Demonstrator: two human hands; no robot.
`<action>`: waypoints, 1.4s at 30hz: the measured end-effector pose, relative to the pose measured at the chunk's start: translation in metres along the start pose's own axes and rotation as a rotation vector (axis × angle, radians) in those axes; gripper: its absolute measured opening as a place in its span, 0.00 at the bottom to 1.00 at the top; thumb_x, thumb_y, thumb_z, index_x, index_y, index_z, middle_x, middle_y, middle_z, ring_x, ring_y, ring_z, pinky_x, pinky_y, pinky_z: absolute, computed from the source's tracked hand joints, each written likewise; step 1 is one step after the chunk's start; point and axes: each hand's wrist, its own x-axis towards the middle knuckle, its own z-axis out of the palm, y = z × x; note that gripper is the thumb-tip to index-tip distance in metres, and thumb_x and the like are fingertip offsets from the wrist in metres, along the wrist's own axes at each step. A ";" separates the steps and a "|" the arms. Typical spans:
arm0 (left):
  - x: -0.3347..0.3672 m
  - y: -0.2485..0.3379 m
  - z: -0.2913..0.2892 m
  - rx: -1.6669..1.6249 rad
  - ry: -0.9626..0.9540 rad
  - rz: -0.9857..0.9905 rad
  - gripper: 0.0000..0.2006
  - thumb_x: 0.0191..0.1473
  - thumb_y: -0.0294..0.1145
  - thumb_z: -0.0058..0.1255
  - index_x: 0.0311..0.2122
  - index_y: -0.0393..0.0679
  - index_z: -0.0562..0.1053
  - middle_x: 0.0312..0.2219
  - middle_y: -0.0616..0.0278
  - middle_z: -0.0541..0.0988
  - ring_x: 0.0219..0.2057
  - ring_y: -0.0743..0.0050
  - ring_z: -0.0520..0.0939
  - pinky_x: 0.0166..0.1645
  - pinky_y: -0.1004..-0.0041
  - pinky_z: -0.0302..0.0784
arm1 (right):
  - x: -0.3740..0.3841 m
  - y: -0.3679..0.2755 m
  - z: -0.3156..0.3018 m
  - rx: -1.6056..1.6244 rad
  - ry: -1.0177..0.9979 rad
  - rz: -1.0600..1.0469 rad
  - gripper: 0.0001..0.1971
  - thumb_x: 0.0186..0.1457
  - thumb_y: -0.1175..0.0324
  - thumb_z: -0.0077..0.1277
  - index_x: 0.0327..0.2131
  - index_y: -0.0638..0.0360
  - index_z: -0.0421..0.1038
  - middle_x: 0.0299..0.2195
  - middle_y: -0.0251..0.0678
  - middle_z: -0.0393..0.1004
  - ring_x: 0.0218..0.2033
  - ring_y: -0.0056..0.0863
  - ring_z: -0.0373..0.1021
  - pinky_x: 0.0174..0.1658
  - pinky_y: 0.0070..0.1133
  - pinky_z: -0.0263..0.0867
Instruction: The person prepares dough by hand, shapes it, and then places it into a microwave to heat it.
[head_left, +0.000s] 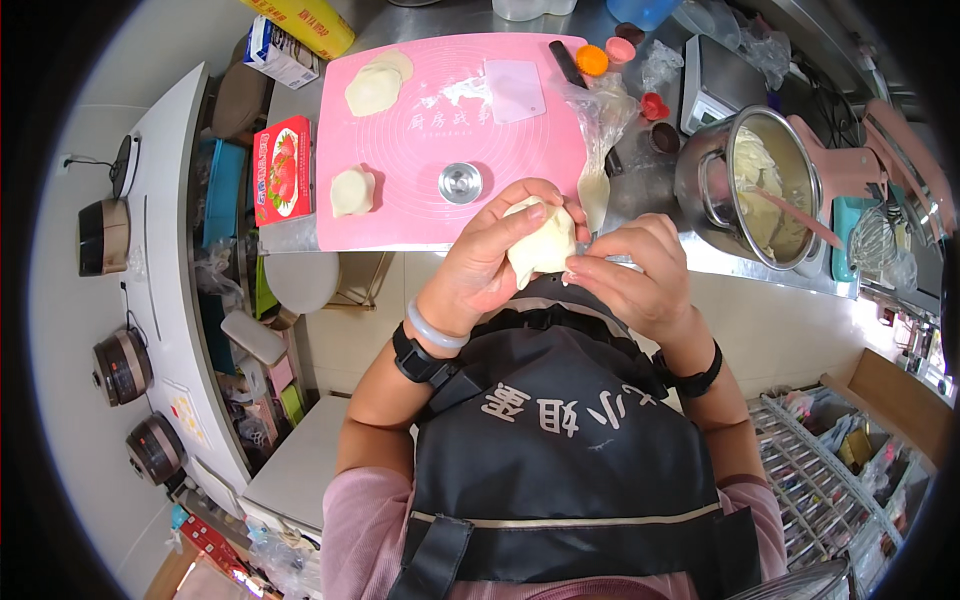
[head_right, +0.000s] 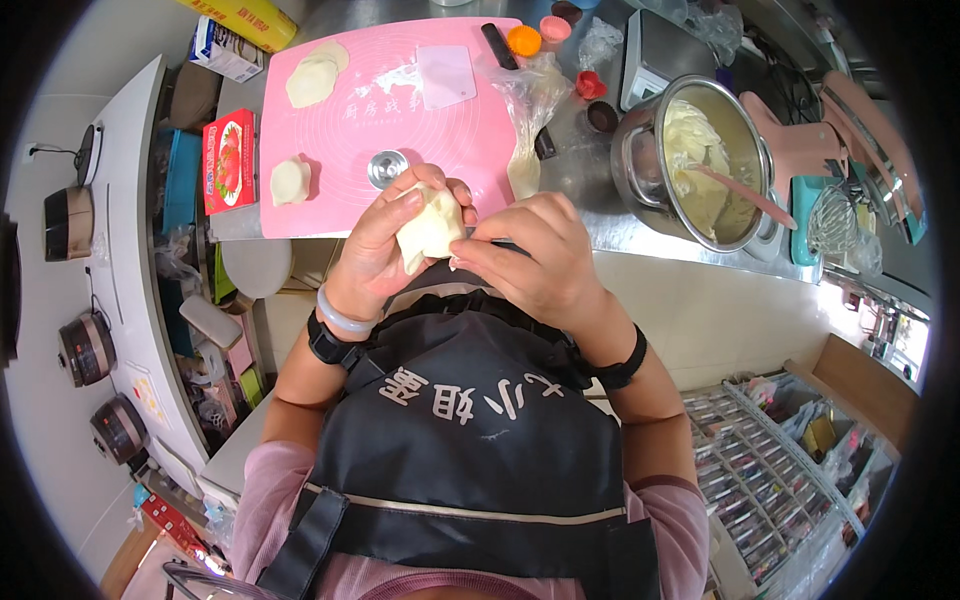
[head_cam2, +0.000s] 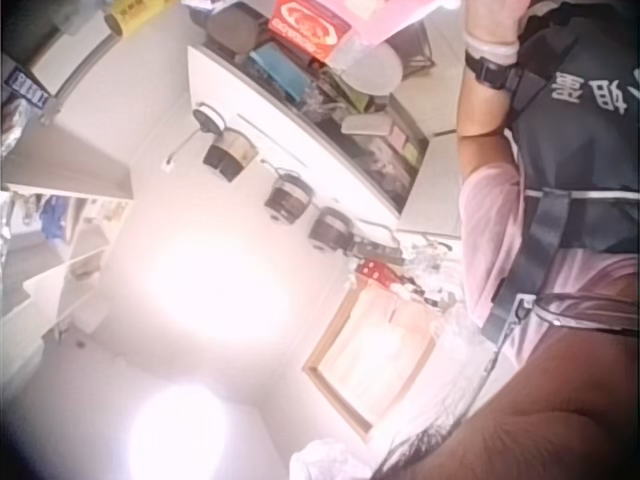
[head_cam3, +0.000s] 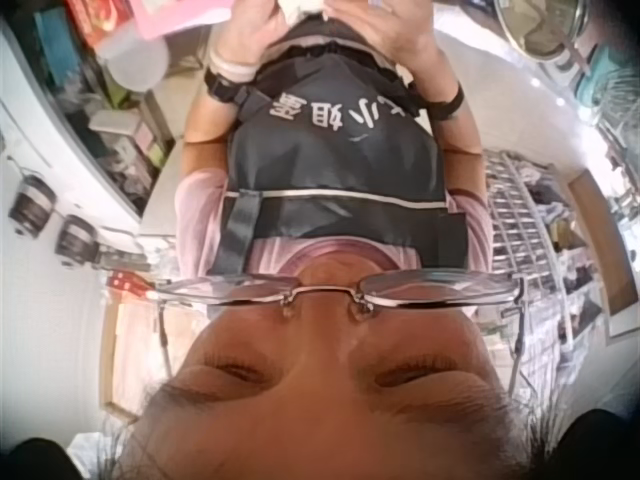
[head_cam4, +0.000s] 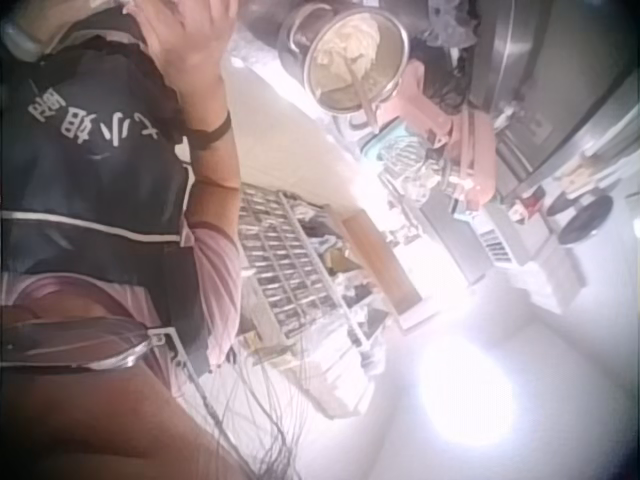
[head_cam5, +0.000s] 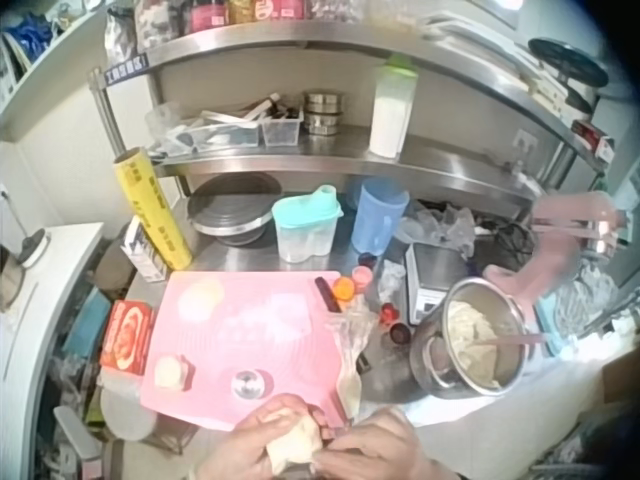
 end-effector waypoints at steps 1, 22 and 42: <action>0.000 0.000 0.001 0.001 0.000 -0.001 0.07 0.53 0.29 0.42 0.38 0.40 0.65 0.36 0.53 0.71 0.38 0.63 0.74 0.39 0.71 0.74 | 0.000 -0.001 0.000 -0.013 0.006 0.003 0.11 0.33 0.66 0.60 0.26 0.49 0.73 0.25 0.23 0.68 0.26 0.23 0.63 0.30 0.21 0.56; -0.005 -0.007 0.014 0.249 0.147 -0.019 0.06 0.54 0.28 0.43 0.37 0.40 0.65 0.34 0.60 0.72 0.35 0.78 0.74 0.39 0.80 0.71 | 0.006 -0.011 0.001 0.155 0.086 0.135 0.11 0.34 0.73 0.59 0.28 0.57 0.73 0.25 0.31 0.72 0.24 0.26 0.69 0.26 0.20 0.64; 0.008 -0.005 0.020 -0.199 0.232 -0.003 0.14 0.58 0.40 0.32 0.42 0.41 0.64 0.35 0.60 0.72 0.35 0.73 0.76 0.36 0.74 0.75 | 0.010 0.013 0.024 0.056 0.010 -0.032 0.19 0.46 0.60 0.50 0.43 0.55 0.68 0.48 0.41 0.63 0.50 0.40 0.60 0.51 0.34 0.55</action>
